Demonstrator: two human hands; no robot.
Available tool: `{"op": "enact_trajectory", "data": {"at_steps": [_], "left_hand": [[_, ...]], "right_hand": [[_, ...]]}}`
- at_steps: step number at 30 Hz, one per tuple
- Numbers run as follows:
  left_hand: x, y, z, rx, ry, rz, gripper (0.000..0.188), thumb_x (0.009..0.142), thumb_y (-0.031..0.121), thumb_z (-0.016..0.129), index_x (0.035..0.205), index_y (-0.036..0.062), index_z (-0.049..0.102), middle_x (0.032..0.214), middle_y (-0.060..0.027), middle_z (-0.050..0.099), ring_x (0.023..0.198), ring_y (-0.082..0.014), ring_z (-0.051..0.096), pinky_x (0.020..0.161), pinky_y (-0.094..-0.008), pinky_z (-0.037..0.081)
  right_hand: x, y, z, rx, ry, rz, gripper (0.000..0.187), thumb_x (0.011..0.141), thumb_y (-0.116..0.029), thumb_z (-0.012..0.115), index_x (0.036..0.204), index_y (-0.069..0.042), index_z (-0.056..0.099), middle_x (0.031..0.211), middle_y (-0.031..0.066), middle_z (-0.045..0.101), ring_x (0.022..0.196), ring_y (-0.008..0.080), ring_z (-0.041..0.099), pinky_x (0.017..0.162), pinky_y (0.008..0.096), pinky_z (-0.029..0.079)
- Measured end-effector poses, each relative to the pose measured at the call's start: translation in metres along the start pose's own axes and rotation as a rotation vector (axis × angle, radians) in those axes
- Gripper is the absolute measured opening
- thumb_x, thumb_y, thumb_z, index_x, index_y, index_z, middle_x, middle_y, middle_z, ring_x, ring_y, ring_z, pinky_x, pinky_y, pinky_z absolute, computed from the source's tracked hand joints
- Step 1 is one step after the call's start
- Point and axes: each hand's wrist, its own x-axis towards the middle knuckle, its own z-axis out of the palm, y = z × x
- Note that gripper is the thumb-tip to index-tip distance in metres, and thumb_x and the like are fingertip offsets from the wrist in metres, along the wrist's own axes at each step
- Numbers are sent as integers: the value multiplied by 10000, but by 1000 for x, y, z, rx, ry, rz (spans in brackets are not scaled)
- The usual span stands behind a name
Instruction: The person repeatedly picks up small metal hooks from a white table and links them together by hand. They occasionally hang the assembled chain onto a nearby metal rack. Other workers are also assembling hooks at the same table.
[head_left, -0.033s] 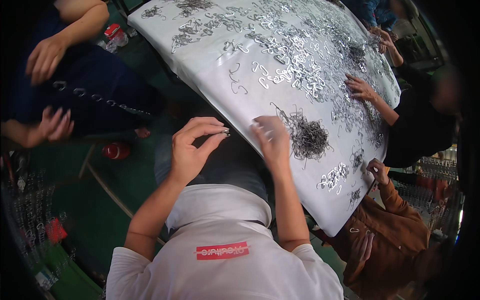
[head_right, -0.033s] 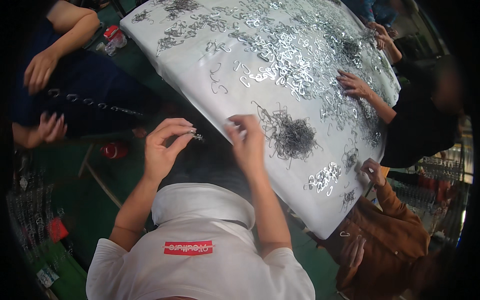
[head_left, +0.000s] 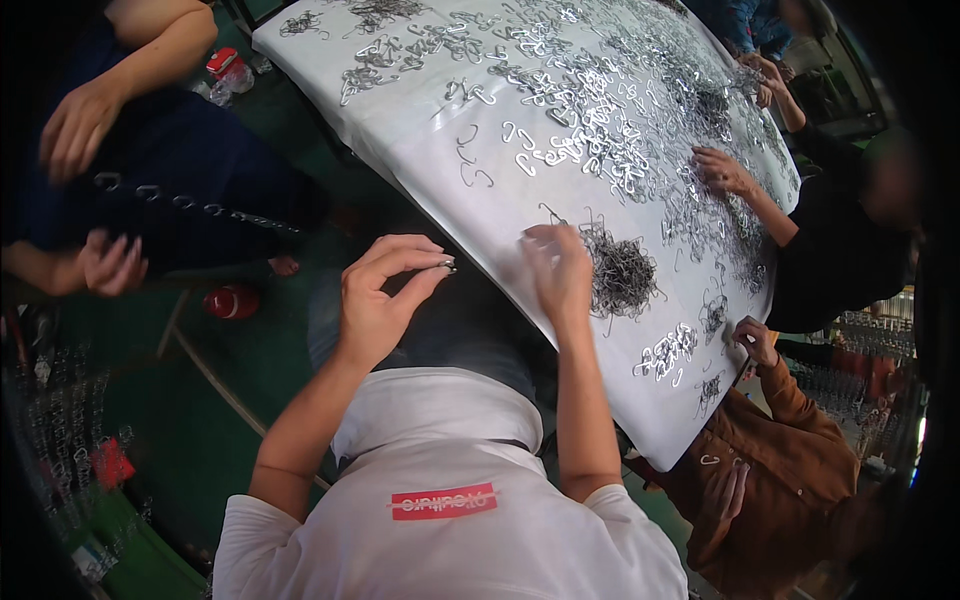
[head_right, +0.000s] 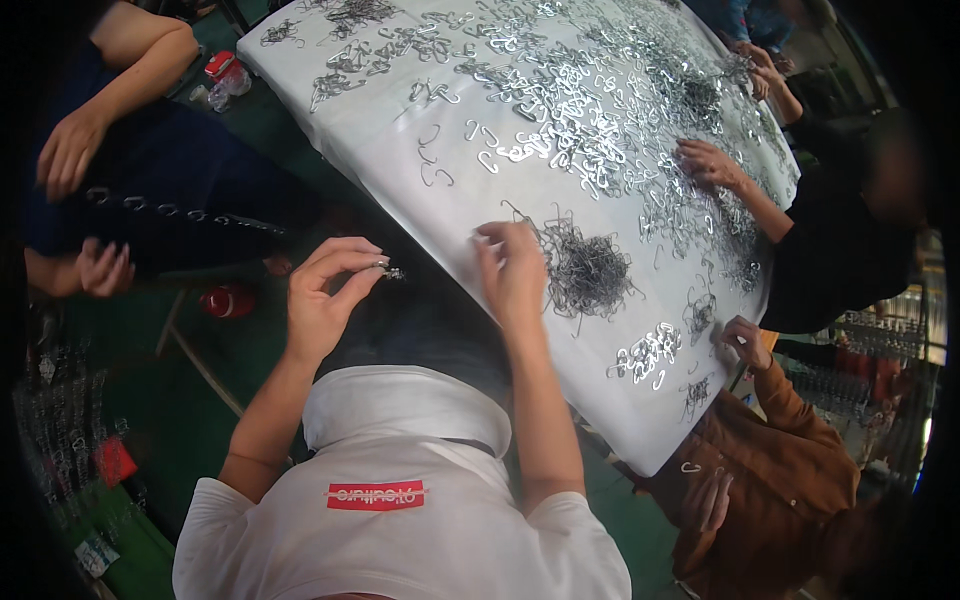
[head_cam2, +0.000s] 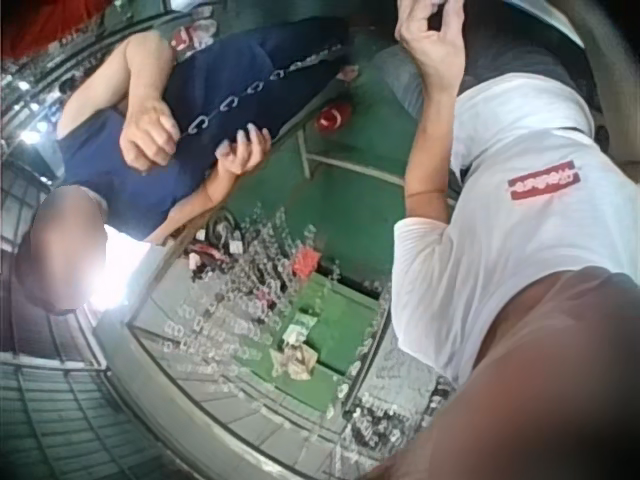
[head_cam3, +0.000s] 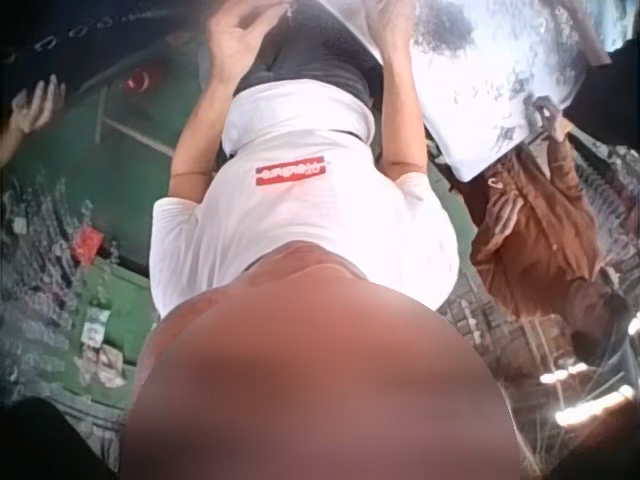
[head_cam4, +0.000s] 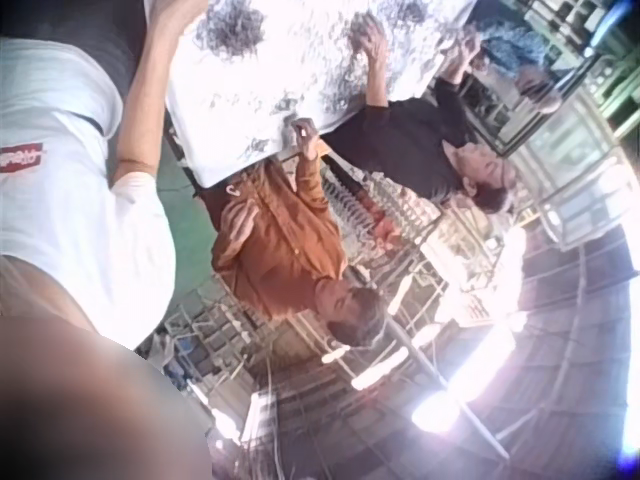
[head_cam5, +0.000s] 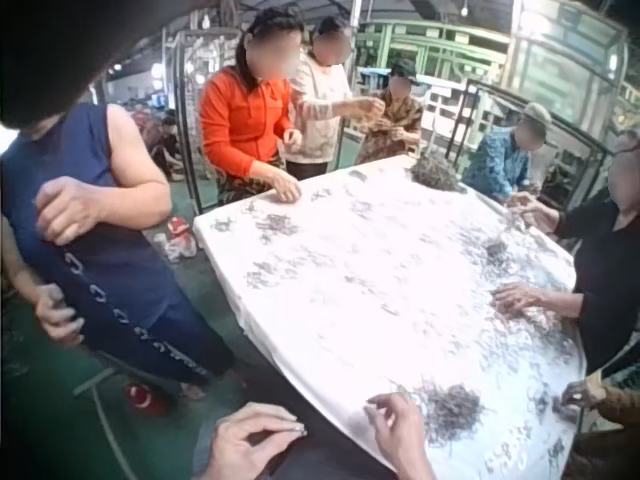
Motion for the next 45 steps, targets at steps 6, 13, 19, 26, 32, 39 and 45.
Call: {"op": "enact_trajectory", "data": {"at_steps": [6,13,19,26,32,39,45], "left_hand": [[-5,-3,-1,-14,18,-86,148,739,-25,709,872,40,719,858,-64,668,812,-150,626,696,-257,490],[-6,-3,1,46,10,13,140,748,-17,710,878,36,720,822,-58,689,770,-146,609,666,-254,480],[-9,1,4,-3,5,-41,141,755,-17,707,886,33,718,825,-61,692,744,-142,604,620,-244,473],[-11,5,9,-49,-20,-70,147,772,-25,694,911,22,709,857,-70,690,706,-125,620,592,-228,481],[-13,4,15,-55,-26,-23,151,771,-19,700,916,23,703,849,-76,693,701,-139,638,596,-238,494],[-15,4,19,-73,16,-17,135,759,-11,714,888,16,685,814,-67,692,680,-133,638,593,-243,501],[-16,2,18,-59,32,17,127,753,-21,716,864,10,662,802,-61,686,670,-144,641,589,-249,510]], "right_hand": [[45,39,0,-547,-117,208,214,804,-254,667,894,-61,680,952,109,629,827,312,631,742,419,490],[66,64,-29,254,-289,320,189,879,-231,609,851,-45,627,806,22,595,741,144,572,663,269,444],[63,82,-51,799,-318,517,109,932,-171,560,880,-76,568,785,-26,531,689,58,475,596,199,365],[49,81,-54,1032,-420,424,65,925,-102,549,879,-56,542,885,34,532,683,83,457,565,198,368],[27,44,-38,1190,-409,328,51,888,-62,599,897,-44,552,920,84,573,686,111,509,548,205,387],[-19,-36,-21,1158,-226,193,187,847,33,618,964,-54,502,836,86,594,695,145,585,547,227,465],[-37,-63,-10,1163,-170,153,201,844,38,636,954,-34,483,880,107,603,727,147,615,621,248,521]]}}
